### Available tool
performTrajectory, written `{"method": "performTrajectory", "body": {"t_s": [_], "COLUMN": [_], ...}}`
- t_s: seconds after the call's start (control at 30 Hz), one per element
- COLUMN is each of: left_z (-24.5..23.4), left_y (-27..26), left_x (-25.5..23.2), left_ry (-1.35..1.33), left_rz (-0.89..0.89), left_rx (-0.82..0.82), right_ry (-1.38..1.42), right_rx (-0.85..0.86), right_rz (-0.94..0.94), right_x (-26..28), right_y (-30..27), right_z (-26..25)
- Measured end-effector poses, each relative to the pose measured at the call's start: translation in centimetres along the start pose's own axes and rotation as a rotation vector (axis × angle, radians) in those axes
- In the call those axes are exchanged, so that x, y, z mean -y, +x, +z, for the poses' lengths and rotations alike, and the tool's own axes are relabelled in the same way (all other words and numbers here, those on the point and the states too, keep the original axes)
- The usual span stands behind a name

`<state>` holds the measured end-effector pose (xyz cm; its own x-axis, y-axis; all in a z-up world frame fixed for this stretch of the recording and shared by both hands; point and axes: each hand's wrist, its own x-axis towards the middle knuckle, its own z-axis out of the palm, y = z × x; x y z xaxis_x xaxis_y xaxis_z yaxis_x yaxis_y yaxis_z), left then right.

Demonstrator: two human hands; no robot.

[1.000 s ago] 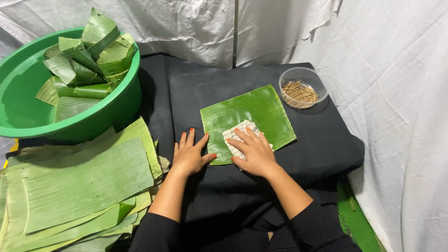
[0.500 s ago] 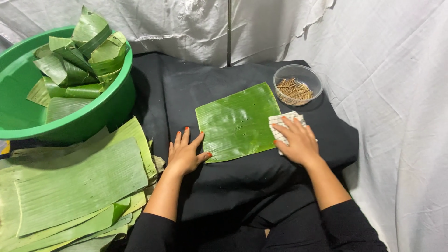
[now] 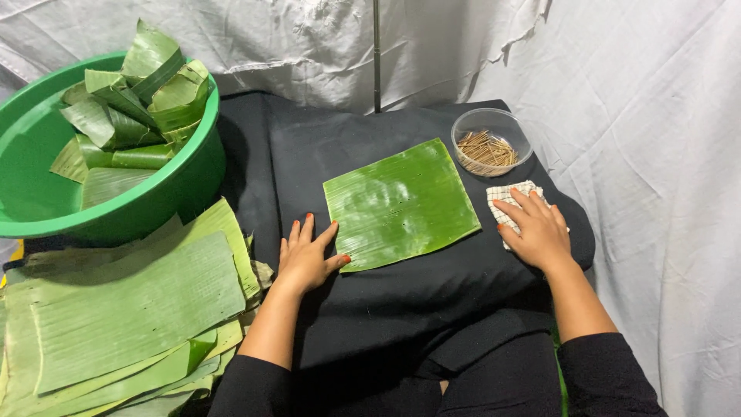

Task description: Wiping a banana leaf with a cloth and rolling it into a cone shape secured with a small stick

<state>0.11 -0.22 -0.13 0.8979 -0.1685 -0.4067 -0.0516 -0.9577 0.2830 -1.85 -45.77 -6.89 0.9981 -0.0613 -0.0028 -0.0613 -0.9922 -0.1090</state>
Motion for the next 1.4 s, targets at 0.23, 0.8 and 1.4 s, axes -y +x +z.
{"method": "performTrajectory", "body": {"t_s": [0.23,0.8,1.4], "left_z": [-0.4,3.7,1.4], "left_y": [-1.7,0.8,-1.8], "left_x": [-0.2,2.1,2.8], "left_ry": [-0.035,-0.056,-0.211], "left_rz": [0.217,0.394,0.519], "left_rx": [-0.079,-0.237,-0.948], "right_ry": [-0.065,0.139,0.712], "right_rx": [0.011,-0.374,-0.575], "right_rz": [-0.045,-0.360,-0.499], "right_x": [1.0,3.7,5.2], "right_y": [0.0,0.8,-0.1], "right_z": [-0.2,2.1,-3.0]}}
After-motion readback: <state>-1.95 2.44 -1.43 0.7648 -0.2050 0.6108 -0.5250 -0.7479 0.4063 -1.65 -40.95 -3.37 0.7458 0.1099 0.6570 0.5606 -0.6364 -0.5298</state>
